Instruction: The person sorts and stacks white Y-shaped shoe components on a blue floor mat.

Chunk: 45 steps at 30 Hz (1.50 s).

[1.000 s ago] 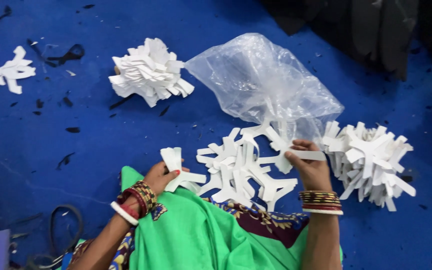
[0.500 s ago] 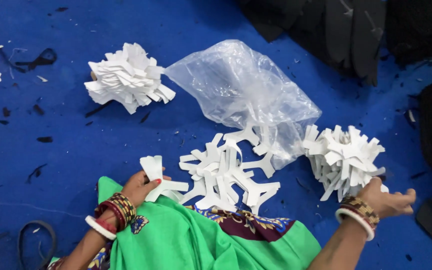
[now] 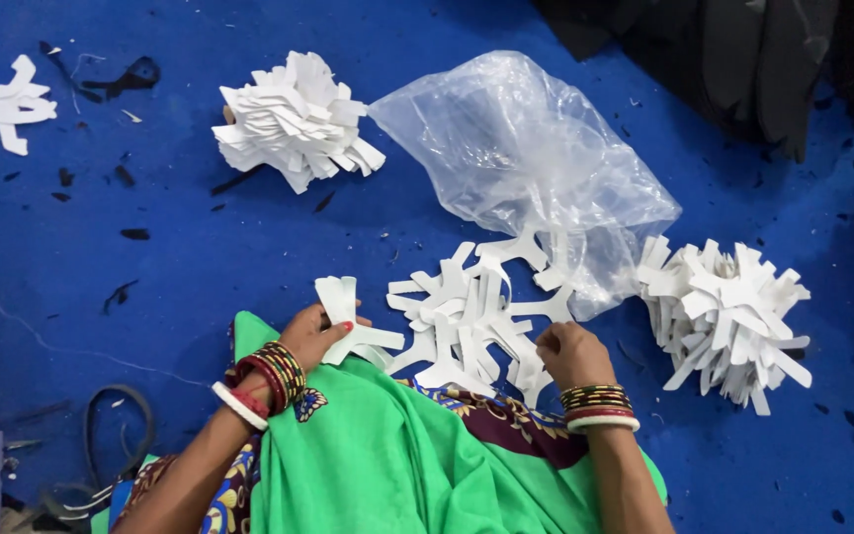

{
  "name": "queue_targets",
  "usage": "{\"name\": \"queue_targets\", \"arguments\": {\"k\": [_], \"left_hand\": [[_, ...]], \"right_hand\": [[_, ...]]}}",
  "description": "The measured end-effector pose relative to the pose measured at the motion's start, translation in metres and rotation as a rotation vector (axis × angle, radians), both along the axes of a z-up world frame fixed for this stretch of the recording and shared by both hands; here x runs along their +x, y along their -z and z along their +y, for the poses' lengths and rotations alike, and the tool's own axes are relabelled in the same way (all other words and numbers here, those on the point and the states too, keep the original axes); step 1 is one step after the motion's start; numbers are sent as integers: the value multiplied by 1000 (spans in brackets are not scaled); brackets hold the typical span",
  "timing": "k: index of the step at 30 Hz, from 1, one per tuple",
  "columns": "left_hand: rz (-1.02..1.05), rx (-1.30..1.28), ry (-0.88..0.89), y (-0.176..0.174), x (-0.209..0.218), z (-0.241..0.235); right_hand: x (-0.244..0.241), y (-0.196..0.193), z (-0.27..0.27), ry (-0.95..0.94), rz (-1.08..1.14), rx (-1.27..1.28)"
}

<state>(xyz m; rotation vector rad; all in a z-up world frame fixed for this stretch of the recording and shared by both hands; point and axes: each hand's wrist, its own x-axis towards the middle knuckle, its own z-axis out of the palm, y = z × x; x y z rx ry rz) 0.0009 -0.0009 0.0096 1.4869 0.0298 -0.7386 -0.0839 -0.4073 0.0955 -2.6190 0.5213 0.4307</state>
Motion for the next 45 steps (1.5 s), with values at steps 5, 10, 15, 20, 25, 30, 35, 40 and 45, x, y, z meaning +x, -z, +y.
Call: {"name": "queue_targets", "arguments": {"k": [5,10,15,20,25,30,35,40,45], "left_hand": [[20,5,-7,-16,0,-5],[12,20,-9,-11,-1,-2],[4,-2,-20,21,-1,-3],[-66,-107,44,4,2,-5],[201,-216,-22,-17,1,3],[217,-239,-84,21,0,4],[50,-119,-56,9,1,1],[64,-85,-55,4,1,-3],[72,-48,-84,5,0,-2]], "right_hand": [[1,9,15,-277,43,-297],[6,-30,30,-174,180,-302],[-9,-21,-14,44,79,308],[2,-11,23,88,-160,913],[27,10,146,-31,-156,1028],[29,-9,204,24,-105,833],[16,35,125,-48,-514,371],[5,28,53,23,-244,6],[16,26,79,-17,-338,-53]]}}
